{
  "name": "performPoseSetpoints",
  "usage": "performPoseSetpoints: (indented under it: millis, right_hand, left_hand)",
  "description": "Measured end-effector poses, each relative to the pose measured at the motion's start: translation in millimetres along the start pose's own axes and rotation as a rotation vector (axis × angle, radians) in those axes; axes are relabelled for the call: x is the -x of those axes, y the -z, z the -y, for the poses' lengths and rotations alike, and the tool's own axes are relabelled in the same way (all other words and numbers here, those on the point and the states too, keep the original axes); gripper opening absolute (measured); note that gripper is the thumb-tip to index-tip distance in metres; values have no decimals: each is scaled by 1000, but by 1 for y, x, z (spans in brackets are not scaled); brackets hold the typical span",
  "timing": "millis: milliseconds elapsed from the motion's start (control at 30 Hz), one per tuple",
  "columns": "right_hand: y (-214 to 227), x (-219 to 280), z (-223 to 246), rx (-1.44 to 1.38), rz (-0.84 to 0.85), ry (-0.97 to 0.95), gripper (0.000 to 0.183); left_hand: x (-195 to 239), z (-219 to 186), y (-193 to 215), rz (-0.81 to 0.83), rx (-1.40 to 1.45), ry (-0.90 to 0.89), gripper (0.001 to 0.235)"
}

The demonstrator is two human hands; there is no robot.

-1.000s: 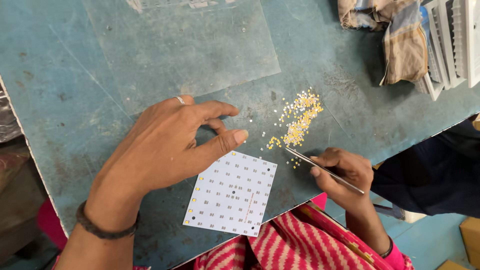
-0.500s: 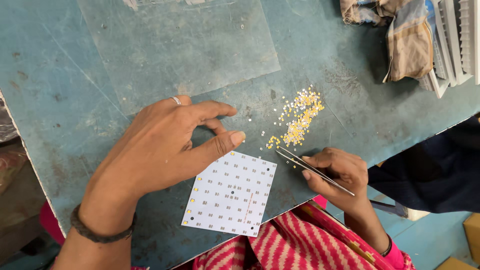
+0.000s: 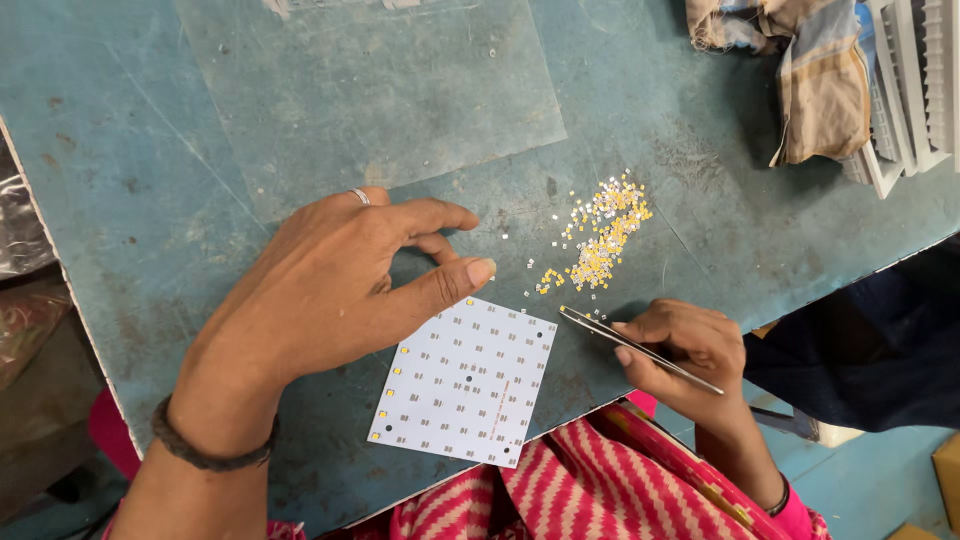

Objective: The person uses tweezers to pick up small yellow and white LED components from a table and place them onto a white circuit board. The person repeatedly picks up components and places them into designated spots on the board.

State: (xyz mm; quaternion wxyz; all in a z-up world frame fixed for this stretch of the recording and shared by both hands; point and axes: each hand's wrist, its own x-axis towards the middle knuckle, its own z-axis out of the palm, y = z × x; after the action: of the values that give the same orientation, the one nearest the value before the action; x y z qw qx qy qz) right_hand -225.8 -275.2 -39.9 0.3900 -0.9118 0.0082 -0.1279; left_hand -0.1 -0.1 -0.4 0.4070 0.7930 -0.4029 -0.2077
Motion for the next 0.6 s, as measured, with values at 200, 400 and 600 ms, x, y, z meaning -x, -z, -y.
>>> performPoseSetpoints:
  millis: [200,400,600]
  right_hand:
    - [-1,4,-5,-57,-61,57,17]
    - [1,4,-4,-31,-32,21,15]
    - [2,2,-3,-26,3,9,17]
  left_hand:
    - [0,2,-1,-6,1,-8,52]
    - [0,1,-1,-9,-2,-1,52]
    - [1,2,-1,-9,-4,-5,53]
